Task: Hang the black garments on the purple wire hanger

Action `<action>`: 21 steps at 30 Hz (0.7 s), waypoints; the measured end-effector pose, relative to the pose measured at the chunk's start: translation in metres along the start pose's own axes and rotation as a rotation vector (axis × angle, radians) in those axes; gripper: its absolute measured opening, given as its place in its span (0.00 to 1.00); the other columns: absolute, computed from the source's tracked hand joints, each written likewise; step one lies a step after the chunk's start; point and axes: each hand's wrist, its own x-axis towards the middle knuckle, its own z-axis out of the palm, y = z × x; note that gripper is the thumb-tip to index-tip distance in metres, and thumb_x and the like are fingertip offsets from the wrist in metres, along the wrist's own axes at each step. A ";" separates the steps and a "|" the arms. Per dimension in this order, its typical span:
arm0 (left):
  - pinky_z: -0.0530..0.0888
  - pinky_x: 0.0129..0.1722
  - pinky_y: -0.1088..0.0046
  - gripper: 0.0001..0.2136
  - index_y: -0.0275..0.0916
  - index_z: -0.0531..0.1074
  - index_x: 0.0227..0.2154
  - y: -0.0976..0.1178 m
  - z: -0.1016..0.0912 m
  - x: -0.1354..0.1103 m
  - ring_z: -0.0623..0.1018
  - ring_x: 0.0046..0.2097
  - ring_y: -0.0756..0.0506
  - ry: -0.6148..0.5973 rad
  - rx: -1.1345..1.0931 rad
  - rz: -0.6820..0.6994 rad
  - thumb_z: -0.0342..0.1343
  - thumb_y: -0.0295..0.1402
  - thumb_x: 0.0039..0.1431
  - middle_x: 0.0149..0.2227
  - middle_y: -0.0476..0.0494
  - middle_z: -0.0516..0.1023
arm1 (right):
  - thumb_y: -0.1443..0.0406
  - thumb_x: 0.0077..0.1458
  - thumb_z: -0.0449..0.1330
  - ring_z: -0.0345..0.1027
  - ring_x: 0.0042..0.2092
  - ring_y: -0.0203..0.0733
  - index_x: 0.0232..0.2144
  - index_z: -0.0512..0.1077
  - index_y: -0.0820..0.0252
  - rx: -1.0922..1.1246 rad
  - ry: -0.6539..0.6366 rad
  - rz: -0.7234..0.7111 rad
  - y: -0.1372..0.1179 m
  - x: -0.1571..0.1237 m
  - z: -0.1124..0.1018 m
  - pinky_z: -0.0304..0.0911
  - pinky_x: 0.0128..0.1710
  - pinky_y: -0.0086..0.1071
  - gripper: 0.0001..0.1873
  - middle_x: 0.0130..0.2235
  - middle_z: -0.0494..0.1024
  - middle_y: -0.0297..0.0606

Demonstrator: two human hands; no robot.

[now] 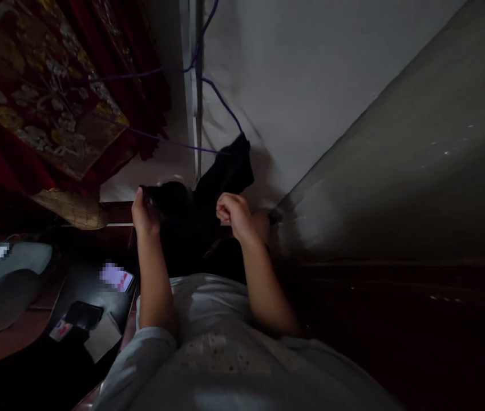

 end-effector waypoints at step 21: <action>0.76 0.50 0.64 0.32 0.34 0.76 0.38 0.026 0.040 -0.006 0.79 0.43 0.41 -1.149 1.041 -0.160 0.35 0.54 0.74 0.36 0.40 0.80 | 0.64 0.50 0.57 0.56 0.27 0.34 0.19 0.61 0.58 -0.276 -0.208 -0.395 -0.087 0.003 0.002 0.58 0.26 0.29 0.11 0.23 0.61 0.31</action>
